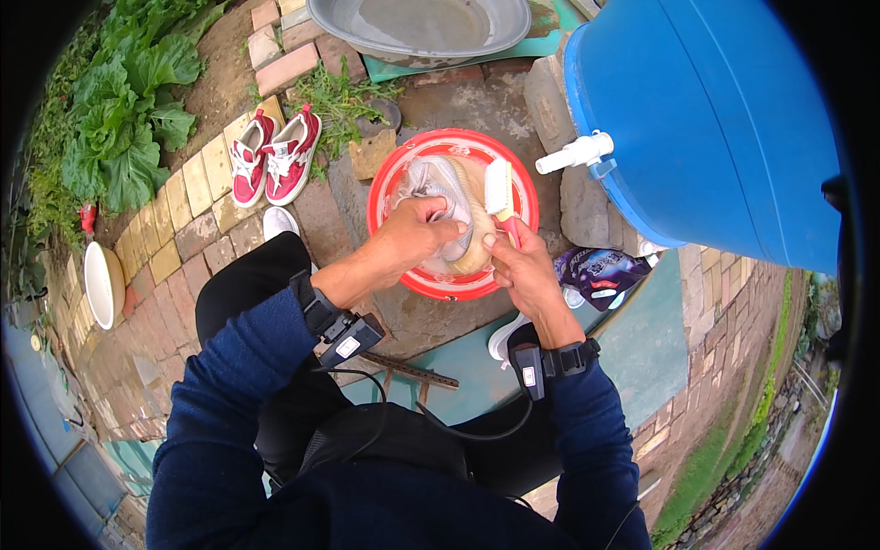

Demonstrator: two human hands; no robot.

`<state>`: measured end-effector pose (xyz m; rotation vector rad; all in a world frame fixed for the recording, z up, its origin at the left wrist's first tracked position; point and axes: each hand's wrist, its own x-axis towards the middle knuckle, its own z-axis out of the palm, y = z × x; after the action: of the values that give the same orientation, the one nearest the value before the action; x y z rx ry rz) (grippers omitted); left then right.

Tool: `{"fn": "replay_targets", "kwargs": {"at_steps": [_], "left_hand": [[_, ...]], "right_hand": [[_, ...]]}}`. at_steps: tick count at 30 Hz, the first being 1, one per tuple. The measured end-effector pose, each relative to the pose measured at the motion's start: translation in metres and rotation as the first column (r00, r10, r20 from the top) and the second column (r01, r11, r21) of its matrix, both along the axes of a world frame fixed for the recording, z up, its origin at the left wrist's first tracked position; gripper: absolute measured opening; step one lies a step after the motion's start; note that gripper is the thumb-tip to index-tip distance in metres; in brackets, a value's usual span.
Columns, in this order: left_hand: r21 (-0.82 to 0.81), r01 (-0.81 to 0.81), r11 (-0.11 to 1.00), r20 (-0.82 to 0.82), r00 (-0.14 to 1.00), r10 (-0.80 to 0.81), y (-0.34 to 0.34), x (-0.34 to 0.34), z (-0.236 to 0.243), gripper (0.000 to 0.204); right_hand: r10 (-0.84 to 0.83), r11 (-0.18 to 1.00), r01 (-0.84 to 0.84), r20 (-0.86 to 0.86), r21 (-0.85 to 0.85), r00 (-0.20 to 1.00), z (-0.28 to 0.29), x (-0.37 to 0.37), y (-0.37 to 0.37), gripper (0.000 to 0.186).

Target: The person scrubs a pair of red sneakers and a pair of gray sneakers in a red bucket using a yellow brush and water. They rinse the shoes under a tap attached to a blue barrel and place the cleaned shoes on the ground.

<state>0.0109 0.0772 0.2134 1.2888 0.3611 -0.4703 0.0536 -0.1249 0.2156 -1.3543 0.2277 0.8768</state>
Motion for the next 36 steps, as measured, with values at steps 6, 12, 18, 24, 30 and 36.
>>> {"fn": "replay_targets", "kwargs": {"at_steps": [6,12,18,24,30,36], "left_hand": [[0.025,-0.161,0.987,-0.171,0.972,0.163,0.005,0.005,-0.024,0.017],[0.055,-0.345,0.937,-0.314,0.885,0.344,-0.007,0.001,-0.075,0.025],[0.063,-0.399,0.915,-0.305,0.865,0.398,-0.033,0.006,-0.132,0.027],[-0.043,-0.384,0.922,-0.283,0.89,0.357,-0.064,0.025,-0.189,0.017],[0.058,-0.389,0.919,-0.118,0.912,0.393,-0.093,0.041,-0.274,0.013],[0.298,-0.422,0.857,-0.158,0.863,0.48,-0.119,0.038,-0.329,0.017]], "right_hand": [[-0.105,0.992,0.103,-0.021,-0.077,0.994,-0.018,0.002,-0.011,0.032],[-0.195,0.967,0.193,0.006,-0.168,0.981,-0.05,0.008,-0.043,0.032],[-0.198,0.922,0.214,0.083,-0.323,0.977,-0.11,-0.003,-0.053,0.042],[-0.112,0.828,0.176,0.15,-0.532,0.982,-0.178,-0.003,-0.054,0.046],[0.248,0.602,0.105,0.311,-0.791,0.918,-0.261,0.023,-0.053,0.043],[0.357,0.574,0.034,0.288,-0.818,0.889,-0.264,0.047,-0.051,0.044]]}}
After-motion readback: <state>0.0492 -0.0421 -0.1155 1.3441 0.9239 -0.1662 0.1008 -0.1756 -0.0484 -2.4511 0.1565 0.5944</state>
